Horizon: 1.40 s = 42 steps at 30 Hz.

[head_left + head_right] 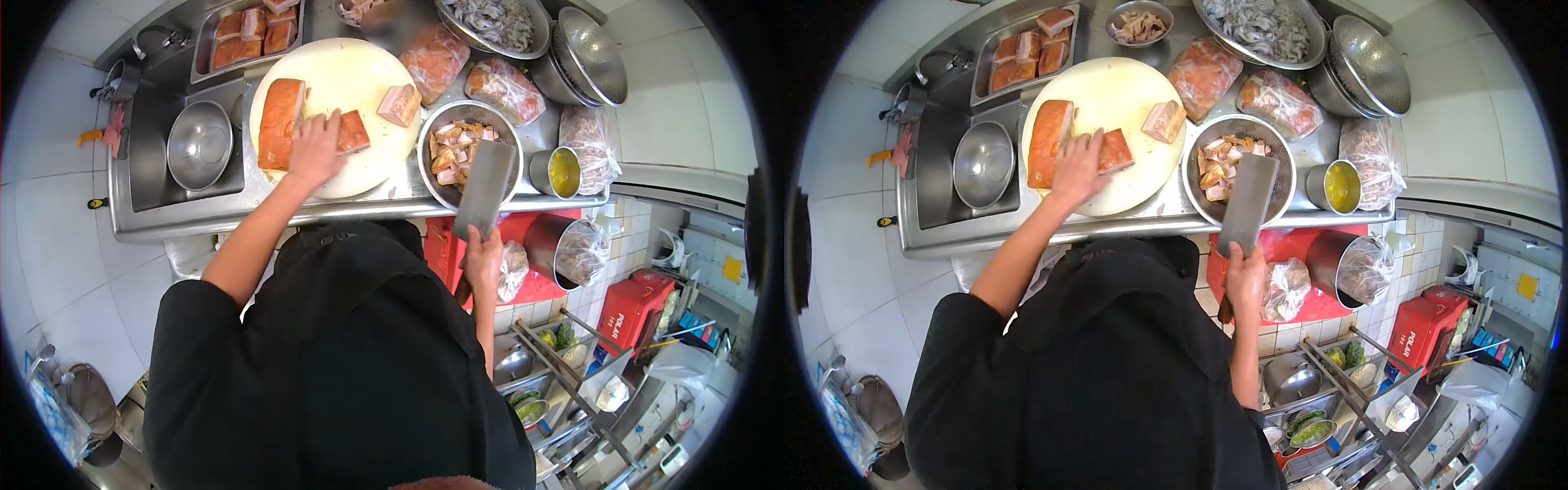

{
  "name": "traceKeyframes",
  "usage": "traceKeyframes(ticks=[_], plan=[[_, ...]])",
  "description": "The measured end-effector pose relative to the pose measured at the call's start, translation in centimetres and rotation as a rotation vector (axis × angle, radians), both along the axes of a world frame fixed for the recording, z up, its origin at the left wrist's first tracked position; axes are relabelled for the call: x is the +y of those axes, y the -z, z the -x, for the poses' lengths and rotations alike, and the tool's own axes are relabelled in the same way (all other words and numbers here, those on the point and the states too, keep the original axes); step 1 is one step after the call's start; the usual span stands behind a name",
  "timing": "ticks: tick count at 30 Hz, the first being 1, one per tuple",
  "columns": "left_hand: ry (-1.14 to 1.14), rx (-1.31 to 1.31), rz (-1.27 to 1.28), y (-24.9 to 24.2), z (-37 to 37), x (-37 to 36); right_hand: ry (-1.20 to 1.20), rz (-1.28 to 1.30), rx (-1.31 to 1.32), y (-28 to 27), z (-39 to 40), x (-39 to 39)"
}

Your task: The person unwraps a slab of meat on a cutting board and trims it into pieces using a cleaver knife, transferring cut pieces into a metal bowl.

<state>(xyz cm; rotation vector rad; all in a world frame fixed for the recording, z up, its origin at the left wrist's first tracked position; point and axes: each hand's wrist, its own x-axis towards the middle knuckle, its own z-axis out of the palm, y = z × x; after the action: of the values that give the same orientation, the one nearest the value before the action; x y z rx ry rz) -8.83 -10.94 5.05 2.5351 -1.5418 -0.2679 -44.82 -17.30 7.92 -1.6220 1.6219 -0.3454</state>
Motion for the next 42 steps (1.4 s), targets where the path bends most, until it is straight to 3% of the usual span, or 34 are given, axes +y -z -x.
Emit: traceKeyframes(ticks=[1, 4, 7, 12, 15, 18, 21, 25, 28, 35, 38, 42], plan=[[0.004, 0.051, 0.033, 0.5, -0.5, 0.1, -0.038, 0.016, -0.067, -2.5, -2.0, 0.3], [0.023, 0.202, 0.144, 0.9, -1.4, 0.3, -0.190, 0.090, 0.011, -2.3, -3.7, 0.4], [0.040, 0.385, 0.309, 0.2, -1.6, 0.6, -0.194, -0.094, 0.010, -0.9, -4.7, 0.1], [0.003, 0.613, 0.554, 0.8, -1.1, 1.6, -0.367, 0.018, 0.065, -2.4, -6.3, -0.3], [0.028, 0.411, 0.270, -1.2, -1.0, 0.3, -0.425, -0.005, 0.146, -1.8, -6.8, -0.5], [0.130, 0.280, 0.071, 0.0, -1.0, -0.9, -0.456, -0.037, 0.225, -1.6, -7.4, -0.5], [0.154, -0.038, 0.087, 0.6, 0.5, -0.7, -0.493, -0.054, 0.320, -0.6, -7.6, -0.4], [0.164, 0.045, 0.155, -0.2, 4.2, -0.5, -0.456, -0.116, 0.299, -0.4, -8.0, -0.2], [0.151, -0.146, 0.172, 2.8, 6.5, -1.3, -0.455, -0.082, 0.300, 0.4, -7.7, -0.3], [0.150, -0.224, 0.102, 2.9, 7.2, -2.4, -0.483, -0.061, 0.292, 1.7, -7.3, -0.9], [0.225, -0.163, 0.089, 1.8, 6.0, -1.8, -0.483, -0.071, 0.288, 1.5, -7.3, -0.8], [0.282, 0.108, 0.203, 1.4, 1.9, 0.3, -0.503, -0.093, 0.285, 1.1, -7.5, -0.7]])
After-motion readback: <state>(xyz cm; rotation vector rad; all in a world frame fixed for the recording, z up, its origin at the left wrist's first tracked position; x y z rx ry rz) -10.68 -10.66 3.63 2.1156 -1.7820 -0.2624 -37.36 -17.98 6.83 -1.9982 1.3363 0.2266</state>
